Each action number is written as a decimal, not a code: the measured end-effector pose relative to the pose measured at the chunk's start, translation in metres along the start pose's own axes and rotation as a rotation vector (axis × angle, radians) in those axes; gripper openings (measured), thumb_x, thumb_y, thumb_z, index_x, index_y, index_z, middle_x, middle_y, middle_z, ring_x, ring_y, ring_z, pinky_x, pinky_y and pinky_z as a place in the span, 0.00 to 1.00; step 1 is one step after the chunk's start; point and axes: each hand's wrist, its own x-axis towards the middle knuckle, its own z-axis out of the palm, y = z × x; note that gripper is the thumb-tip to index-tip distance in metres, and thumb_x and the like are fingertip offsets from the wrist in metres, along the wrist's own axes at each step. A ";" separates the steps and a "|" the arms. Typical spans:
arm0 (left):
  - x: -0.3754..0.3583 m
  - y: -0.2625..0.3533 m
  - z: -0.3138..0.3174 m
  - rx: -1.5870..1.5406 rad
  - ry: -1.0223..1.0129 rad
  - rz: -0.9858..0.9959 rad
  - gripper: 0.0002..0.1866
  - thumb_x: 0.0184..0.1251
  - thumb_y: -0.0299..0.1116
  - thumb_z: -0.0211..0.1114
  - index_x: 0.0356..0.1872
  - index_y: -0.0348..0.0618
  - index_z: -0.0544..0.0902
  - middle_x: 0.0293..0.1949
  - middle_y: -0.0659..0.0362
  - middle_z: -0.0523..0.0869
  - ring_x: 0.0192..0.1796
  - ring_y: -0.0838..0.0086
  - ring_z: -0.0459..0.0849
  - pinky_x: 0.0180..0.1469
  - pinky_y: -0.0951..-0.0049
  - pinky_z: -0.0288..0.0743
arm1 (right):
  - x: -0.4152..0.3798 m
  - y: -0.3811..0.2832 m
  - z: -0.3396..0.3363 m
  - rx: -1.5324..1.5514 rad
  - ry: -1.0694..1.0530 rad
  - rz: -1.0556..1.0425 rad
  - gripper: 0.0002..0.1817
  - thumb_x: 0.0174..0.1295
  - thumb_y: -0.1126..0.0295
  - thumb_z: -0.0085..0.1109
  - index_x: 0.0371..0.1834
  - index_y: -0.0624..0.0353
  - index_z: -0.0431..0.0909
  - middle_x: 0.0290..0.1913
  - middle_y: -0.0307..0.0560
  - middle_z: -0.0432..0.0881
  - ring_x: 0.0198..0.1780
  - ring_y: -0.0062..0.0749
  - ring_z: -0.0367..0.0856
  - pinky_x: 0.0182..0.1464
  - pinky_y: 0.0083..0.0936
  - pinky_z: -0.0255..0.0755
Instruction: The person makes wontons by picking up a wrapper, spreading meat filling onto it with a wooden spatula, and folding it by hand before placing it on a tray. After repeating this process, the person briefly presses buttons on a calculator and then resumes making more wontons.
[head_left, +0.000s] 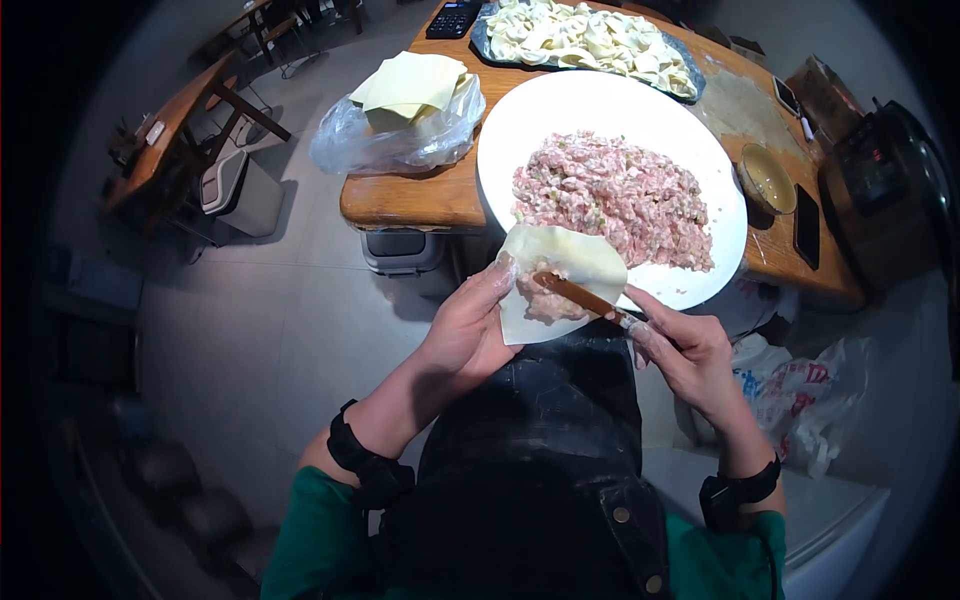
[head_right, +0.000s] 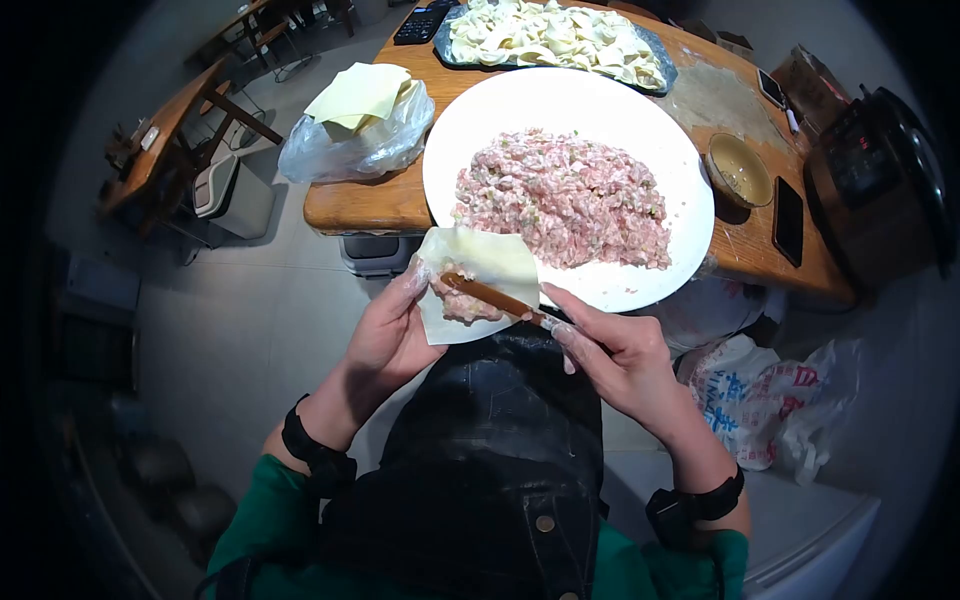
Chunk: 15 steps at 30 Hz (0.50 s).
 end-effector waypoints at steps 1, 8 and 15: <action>0.004 0.005 0.005 0.006 -0.009 0.005 0.23 0.74 0.39 0.40 0.66 0.42 0.56 0.65 0.50 0.63 0.67 0.60 0.63 0.68 0.53 0.56 | 0.004 -0.003 -0.001 -0.005 0.004 -0.009 0.21 0.62 0.80 0.51 0.60 0.59 0.70 0.22 0.37 0.76 0.26 0.13 0.72 0.30 0.14 0.68; 0.030 0.029 0.017 0.248 -0.329 0.267 0.22 0.74 0.43 0.38 0.66 0.52 0.57 0.65 0.46 0.63 0.67 0.55 0.62 0.66 0.50 0.59 | 0.027 -0.021 -0.011 -0.617 0.290 -0.669 0.29 0.39 0.85 0.56 0.50 0.56 0.80 0.28 0.46 0.80 0.25 0.34 0.78 0.26 0.23 0.71; 0.035 0.012 0.036 -0.030 -0.269 0.389 0.37 0.70 0.56 0.40 0.70 0.44 0.46 0.70 0.46 0.51 0.72 0.57 0.51 0.71 0.54 0.48 | 0.035 -0.013 0.010 -0.772 0.532 -0.772 0.24 0.39 0.79 0.60 0.45 0.52 0.83 0.32 0.47 0.80 0.24 0.34 0.77 0.24 0.22 0.69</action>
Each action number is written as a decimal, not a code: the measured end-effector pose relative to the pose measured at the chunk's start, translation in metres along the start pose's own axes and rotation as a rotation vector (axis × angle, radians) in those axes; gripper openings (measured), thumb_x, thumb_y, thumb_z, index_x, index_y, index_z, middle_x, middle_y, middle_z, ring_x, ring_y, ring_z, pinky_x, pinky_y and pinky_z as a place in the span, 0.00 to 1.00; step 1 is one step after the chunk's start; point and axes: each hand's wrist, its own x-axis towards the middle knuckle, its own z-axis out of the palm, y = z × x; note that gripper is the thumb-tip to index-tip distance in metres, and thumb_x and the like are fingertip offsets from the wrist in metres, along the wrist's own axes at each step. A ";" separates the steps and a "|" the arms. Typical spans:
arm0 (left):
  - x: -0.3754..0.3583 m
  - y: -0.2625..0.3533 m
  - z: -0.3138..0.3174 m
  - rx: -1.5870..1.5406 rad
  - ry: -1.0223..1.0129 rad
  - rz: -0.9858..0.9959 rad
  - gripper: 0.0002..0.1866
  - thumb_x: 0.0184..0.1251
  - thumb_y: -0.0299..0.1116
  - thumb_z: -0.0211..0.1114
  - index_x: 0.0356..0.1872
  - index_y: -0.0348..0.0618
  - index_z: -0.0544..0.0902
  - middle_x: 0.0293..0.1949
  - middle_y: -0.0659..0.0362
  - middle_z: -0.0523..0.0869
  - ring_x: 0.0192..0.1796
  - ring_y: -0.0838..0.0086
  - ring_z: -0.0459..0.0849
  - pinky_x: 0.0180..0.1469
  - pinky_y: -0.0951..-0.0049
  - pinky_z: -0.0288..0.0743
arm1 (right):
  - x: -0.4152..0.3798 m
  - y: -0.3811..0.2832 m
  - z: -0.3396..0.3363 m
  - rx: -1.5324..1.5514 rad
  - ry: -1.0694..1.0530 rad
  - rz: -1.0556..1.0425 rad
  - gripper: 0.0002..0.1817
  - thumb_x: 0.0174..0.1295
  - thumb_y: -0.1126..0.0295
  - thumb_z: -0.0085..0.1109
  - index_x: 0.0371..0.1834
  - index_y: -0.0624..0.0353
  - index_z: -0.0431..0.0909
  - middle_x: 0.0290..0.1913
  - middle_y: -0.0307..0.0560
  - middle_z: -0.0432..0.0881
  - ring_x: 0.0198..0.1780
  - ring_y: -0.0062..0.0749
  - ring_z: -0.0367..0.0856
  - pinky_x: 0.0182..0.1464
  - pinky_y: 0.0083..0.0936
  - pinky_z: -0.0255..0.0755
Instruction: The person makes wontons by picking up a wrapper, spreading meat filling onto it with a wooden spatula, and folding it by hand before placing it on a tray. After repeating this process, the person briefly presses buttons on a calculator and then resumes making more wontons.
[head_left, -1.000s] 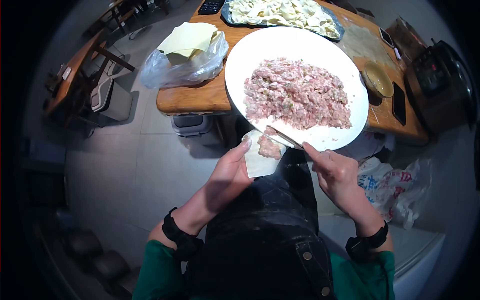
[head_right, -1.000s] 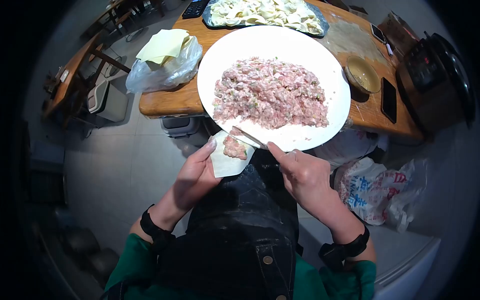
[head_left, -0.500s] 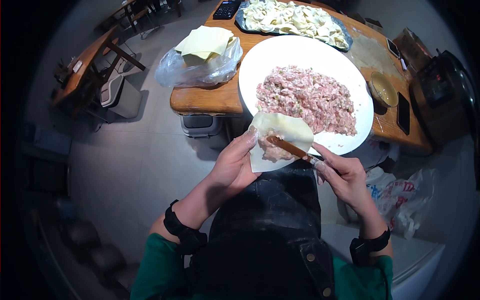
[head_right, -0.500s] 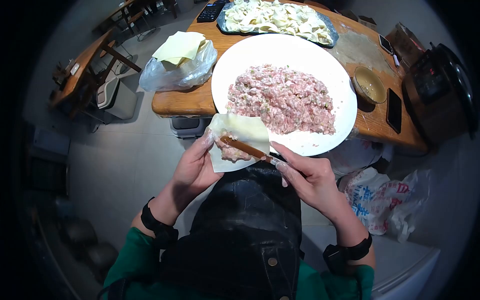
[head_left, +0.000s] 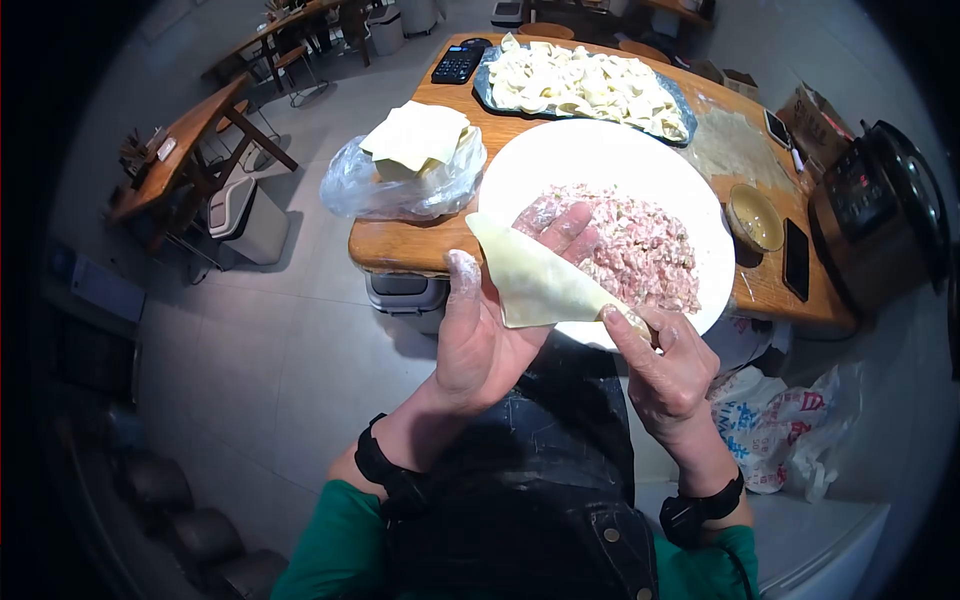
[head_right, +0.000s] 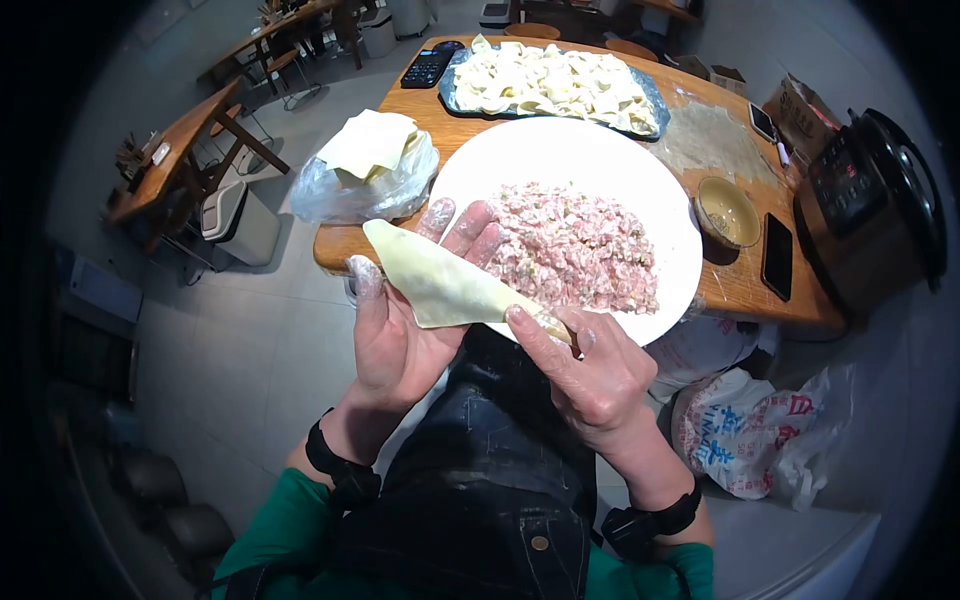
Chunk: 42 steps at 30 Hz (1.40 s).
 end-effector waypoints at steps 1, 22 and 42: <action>-0.001 -0.003 -0.003 -0.033 -0.020 0.018 0.39 0.68 0.56 0.46 0.70 0.42 0.45 0.70 0.47 0.51 0.72 0.58 0.51 0.71 0.54 0.48 | -0.004 -0.001 0.002 -0.007 -0.010 0.022 0.25 0.39 0.79 0.60 0.46 0.50 0.83 0.32 0.48 0.80 0.24 0.33 0.76 0.24 0.22 0.69; 0.016 -0.022 -0.041 0.499 0.475 -0.239 0.19 0.71 0.32 0.49 0.59 0.32 0.65 0.55 0.45 0.75 0.55 0.64 0.78 0.58 0.66 0.72 | -0.052 0.212 -0.097 -0.723 -0.403 0.490 0.06 0.49 0.79 0.53 0.30 0.57 0.78 0.27 0.49 0.77 0.32 0.45 0.80 0.33 0.39 0.72; 0.017 -0.035 -0.028 0.285 0.358 -0.239 0.20 0.72 0.33 0.49 0.61 0.38 0.65 0.56 0.52 0.76 0.56 0.70 0.76 0.59 0.67 0.70 | -0.030 0.020 -0.004 0.734 -0.155 1.103 0.16 0.46 0.72 0.72 0.35 0.63 0.76 0.30 0.32 0.75 0.32 0.11 0.71 0.34 0.11 0.66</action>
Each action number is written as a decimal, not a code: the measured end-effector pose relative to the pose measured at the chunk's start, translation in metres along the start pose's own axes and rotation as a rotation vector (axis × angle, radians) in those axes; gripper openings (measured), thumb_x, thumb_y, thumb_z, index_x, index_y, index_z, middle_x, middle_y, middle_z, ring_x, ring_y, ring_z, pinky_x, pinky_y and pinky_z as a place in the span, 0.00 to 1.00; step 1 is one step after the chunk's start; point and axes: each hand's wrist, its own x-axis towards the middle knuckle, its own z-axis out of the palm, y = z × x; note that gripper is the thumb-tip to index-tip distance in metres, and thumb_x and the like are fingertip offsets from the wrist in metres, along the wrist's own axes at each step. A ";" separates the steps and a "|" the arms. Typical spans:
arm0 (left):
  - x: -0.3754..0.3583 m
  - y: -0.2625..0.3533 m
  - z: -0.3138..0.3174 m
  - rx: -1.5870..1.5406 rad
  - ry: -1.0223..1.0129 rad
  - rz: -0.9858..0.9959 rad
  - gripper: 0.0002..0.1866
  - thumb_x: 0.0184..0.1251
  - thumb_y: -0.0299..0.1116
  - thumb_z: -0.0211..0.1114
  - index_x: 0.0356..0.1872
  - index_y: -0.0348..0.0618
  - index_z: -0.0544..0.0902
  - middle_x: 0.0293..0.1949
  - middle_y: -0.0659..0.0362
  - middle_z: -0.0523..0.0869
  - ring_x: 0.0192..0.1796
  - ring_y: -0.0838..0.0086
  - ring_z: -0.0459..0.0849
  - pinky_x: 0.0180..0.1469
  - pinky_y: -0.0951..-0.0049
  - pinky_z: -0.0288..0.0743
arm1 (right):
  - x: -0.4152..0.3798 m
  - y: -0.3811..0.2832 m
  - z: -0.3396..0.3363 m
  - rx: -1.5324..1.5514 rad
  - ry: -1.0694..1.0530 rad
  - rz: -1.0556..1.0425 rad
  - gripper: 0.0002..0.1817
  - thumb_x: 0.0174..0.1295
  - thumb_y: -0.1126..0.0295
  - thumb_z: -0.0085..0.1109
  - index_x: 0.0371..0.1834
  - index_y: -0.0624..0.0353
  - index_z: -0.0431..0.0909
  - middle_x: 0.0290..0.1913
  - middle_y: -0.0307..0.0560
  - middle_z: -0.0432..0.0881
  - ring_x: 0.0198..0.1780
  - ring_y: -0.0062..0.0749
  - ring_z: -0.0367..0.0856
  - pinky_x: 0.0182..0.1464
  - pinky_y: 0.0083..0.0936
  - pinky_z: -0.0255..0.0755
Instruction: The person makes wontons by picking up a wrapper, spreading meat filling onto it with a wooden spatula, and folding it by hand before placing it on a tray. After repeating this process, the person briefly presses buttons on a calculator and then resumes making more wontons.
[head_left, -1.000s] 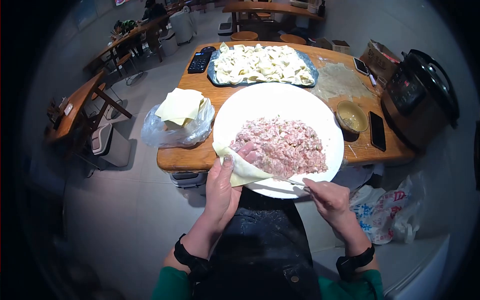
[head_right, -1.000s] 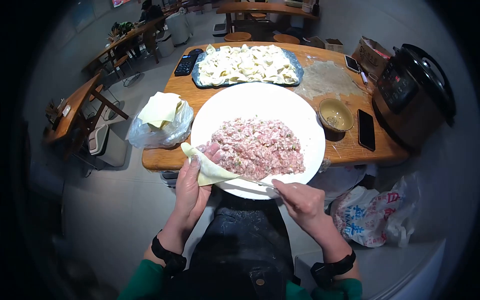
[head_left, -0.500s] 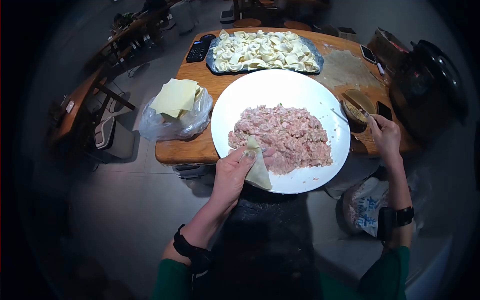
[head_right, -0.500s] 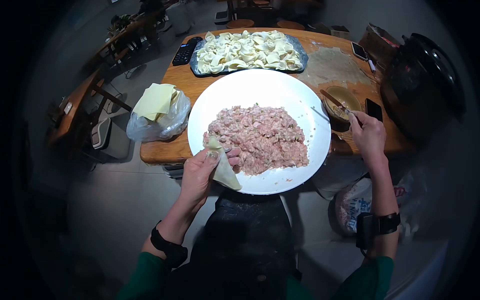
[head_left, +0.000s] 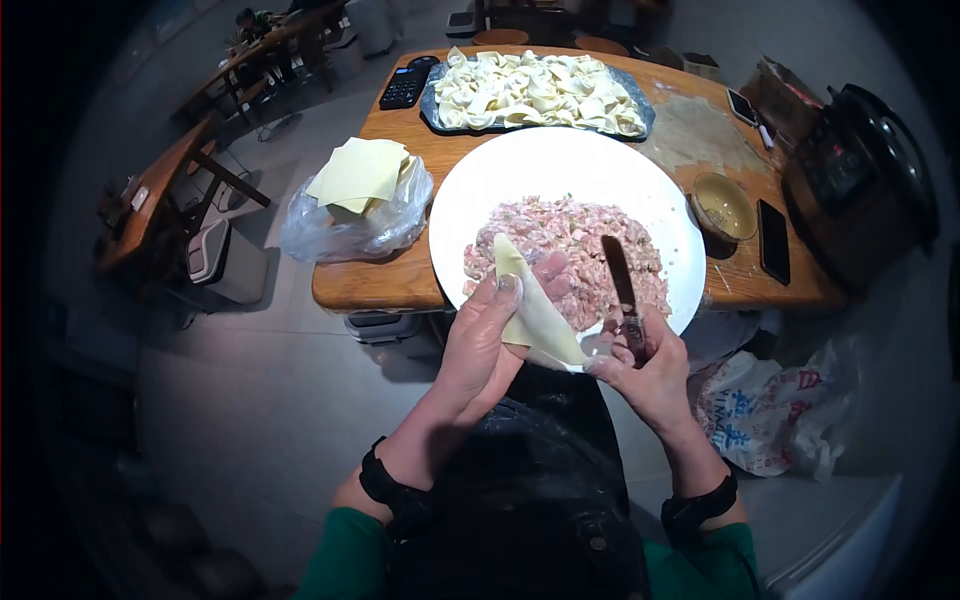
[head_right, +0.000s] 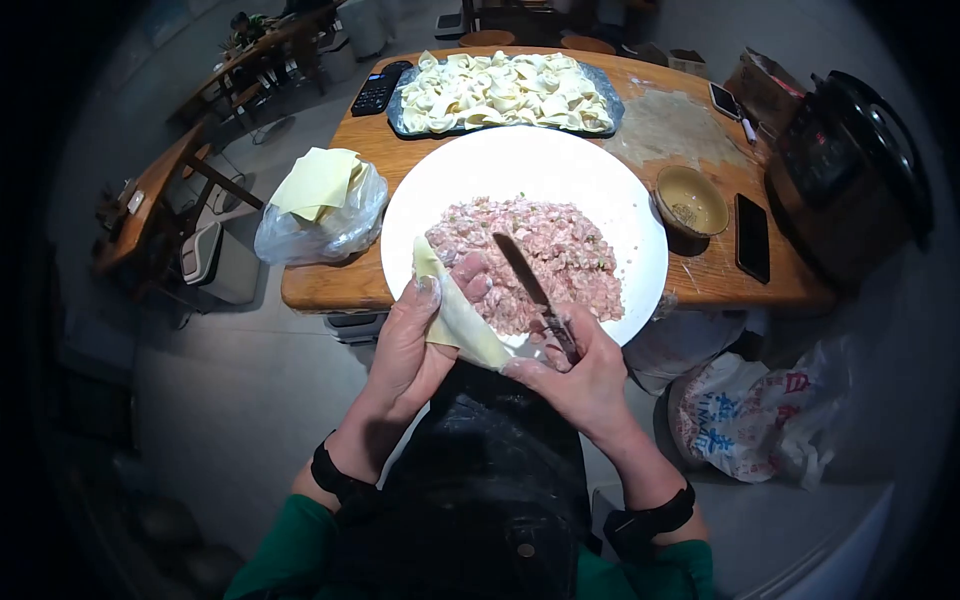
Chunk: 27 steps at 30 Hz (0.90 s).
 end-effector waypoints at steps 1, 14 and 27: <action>0.001 -0.004 0.002 -0.271 -0.001 -0.022 0.22 0.72 0.35 0.49 0.63 0.39 0.61 0.59 0.52 0.72 0.60 0.70 0.72 0.63 0.63 0.67 | -0.004 -0.002 0.016 0.102 0.021 -0.036 0.15 0.47 0.73 0.71 0.35 0.63 0.76 0.31 0.33 0.76 0.34 0.12 0.73 0.36 0.12 0.67; -0.003 -0.015 0.008 0.392 0.105 0.157 0.10 0.71 0.29 0.50 0.45 0.39 0.78 0.41 0.59 0.82 0.44 0.73 0.81 0.49 0.68 0.76 | 0.013 0.009 0.024 0.201 0.301 -0.400 0.11 0.57 0.79 0.58 0.44 0.65 0.79 0.35 0.44 0.82 0.37 0.25 0.79 0.41 0.19 0.70; 0.011 0.016 0.015 1.665 -0.248 0.805 0.23 0.48 0.21 0.64 0.50 0.42 0.78 0.42 0.56 0.80 0.41 0.63 0.80 0.40 0.69 0.76 | 0.066 -0.018 -0.036 -0.730 -0.048 -0.670 0.08 0.42 0.76 0.64 0.24 0.59 0.74 0.17 0.48 0.75 0.20 0.40 0.77 0.22 0.30 0.69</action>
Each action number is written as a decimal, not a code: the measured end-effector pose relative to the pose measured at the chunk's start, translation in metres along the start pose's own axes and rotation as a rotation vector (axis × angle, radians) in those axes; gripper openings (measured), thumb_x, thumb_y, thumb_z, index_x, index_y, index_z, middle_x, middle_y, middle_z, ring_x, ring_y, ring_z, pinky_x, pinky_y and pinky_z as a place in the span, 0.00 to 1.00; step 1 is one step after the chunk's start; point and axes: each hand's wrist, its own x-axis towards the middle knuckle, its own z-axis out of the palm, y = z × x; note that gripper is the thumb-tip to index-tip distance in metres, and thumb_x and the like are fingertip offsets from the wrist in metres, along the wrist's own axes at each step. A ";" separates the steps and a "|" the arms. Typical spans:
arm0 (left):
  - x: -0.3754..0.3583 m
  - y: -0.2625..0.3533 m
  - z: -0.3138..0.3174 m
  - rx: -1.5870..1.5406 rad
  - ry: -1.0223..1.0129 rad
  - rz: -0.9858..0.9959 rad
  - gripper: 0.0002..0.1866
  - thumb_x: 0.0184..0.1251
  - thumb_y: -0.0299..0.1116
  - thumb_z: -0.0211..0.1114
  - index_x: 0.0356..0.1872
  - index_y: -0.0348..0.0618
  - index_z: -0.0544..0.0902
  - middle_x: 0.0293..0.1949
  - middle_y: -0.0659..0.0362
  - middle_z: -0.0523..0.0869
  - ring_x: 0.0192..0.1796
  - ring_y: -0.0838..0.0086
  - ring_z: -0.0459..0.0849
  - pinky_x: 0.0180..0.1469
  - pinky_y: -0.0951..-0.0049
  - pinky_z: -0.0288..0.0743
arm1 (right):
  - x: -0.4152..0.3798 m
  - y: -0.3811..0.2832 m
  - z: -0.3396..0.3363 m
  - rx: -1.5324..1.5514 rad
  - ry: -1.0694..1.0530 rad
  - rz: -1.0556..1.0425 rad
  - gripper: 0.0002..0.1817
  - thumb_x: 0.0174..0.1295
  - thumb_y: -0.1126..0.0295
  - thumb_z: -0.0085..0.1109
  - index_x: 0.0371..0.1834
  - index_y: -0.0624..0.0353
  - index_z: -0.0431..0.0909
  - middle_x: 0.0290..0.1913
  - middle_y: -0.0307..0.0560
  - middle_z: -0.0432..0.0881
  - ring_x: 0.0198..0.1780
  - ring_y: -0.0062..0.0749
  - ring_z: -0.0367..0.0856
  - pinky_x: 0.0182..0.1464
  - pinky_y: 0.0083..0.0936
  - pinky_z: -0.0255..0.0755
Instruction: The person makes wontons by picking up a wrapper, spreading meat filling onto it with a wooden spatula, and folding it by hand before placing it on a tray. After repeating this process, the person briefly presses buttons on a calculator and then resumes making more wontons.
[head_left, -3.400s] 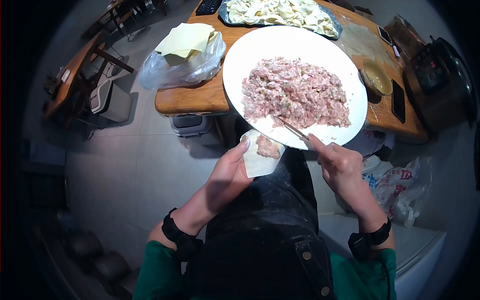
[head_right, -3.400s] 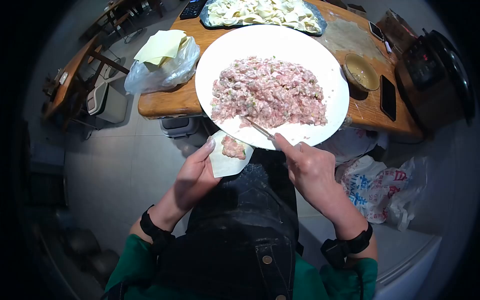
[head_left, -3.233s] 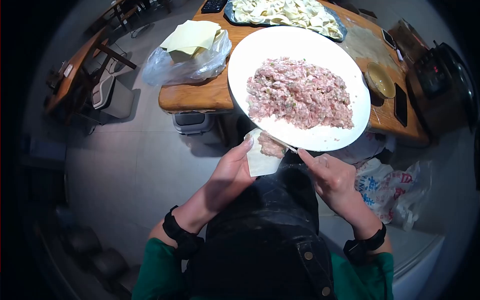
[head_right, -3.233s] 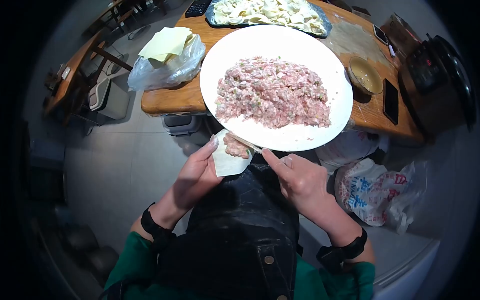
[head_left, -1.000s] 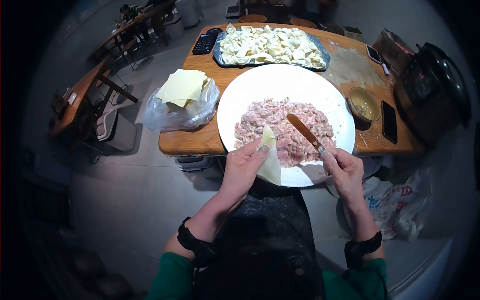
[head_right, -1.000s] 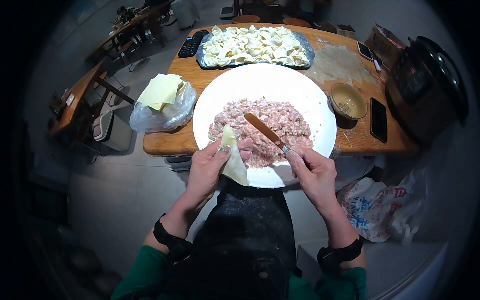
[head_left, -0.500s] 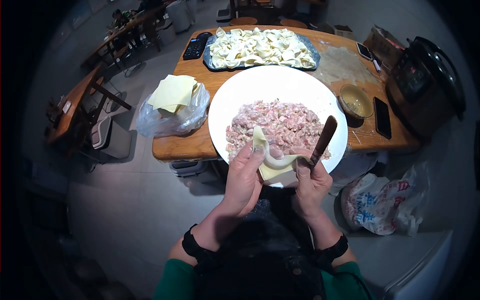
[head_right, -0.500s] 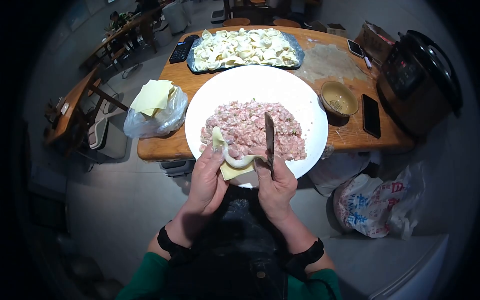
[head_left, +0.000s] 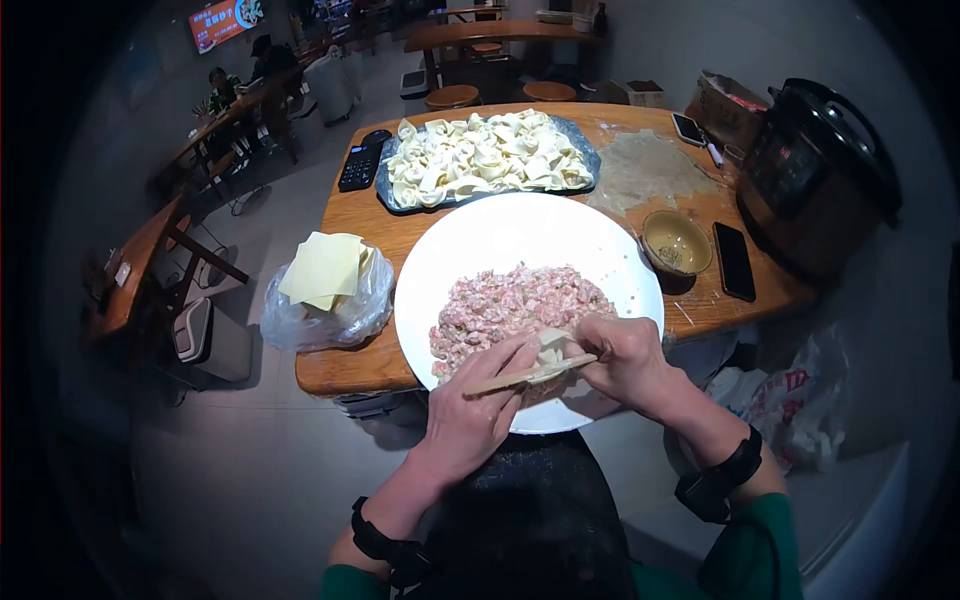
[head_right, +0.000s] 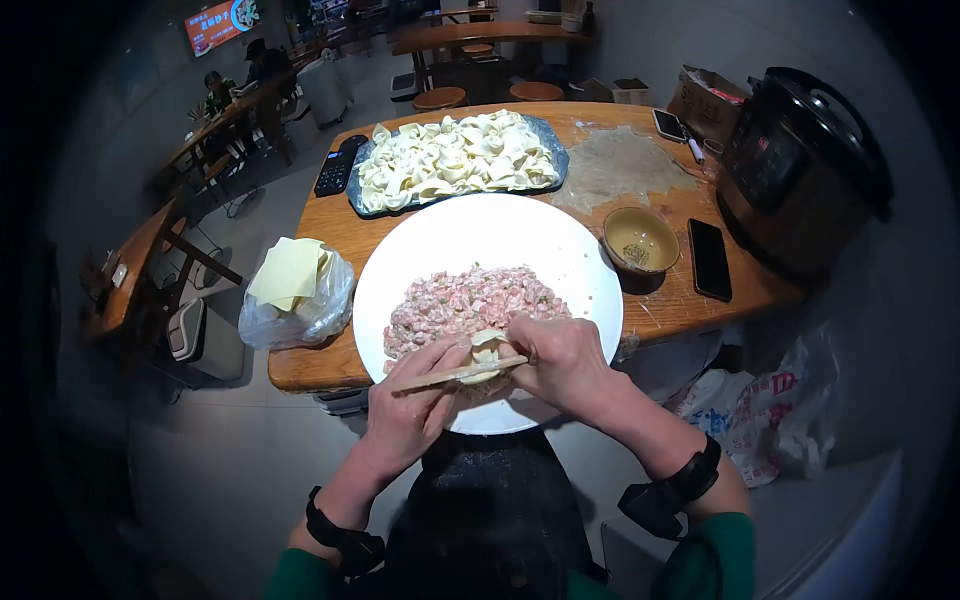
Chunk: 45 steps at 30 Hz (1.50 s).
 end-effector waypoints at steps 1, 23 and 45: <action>-0.006 -0.003 -0.009 0.044 -0.071 -0.099 0.23 0.47 0.20 0.64 0.50 0.41 0.78 0.46 0.54 0.81 0.44 0.62 0.81 0.43 0.70 0.77 | 0.007 0.015 -0.003 -0.009 0.031 0.112 0.08 0.43 0.74 0.64 0.23 0.59 0.73 0.17 0.50 0.75 0.21 0.44 0.78 0.23 0.34 0.70; -0.010 -0.102 -0.095 0.144 0.261 -0.237 0.13 0.53 0.15 0.60 0.40 0.37 0.82 0.42 0.52 0.84 0.45 0.62 0.83 0.50 0.68 0.74 | 0.051 0.086 -0.018 0.327 0.091 0.331 0.13 0.66 0.68 0.52 0.48 0.61 0.79 0.25 0.42 0.81 0.26 0.15 0.75 0.30 0.17 0.71; 0.030 -0.150 -0.144 0.536 -0.190 -0.271 0.05 0.63 0.26 0.54 0.39 0.42 0.75 0.36 0.59 0.80 0.37 0.69 0.80 0.42 0.72 0.74 | -0.109 -0.016 -0.007 0.570 0.078 0.610 0.13 0.65 0.76 0.48 0.51 0.68 0.76 0.27 0.41 0.81 0.27 0.13 0.74 0.29 0.13 0.66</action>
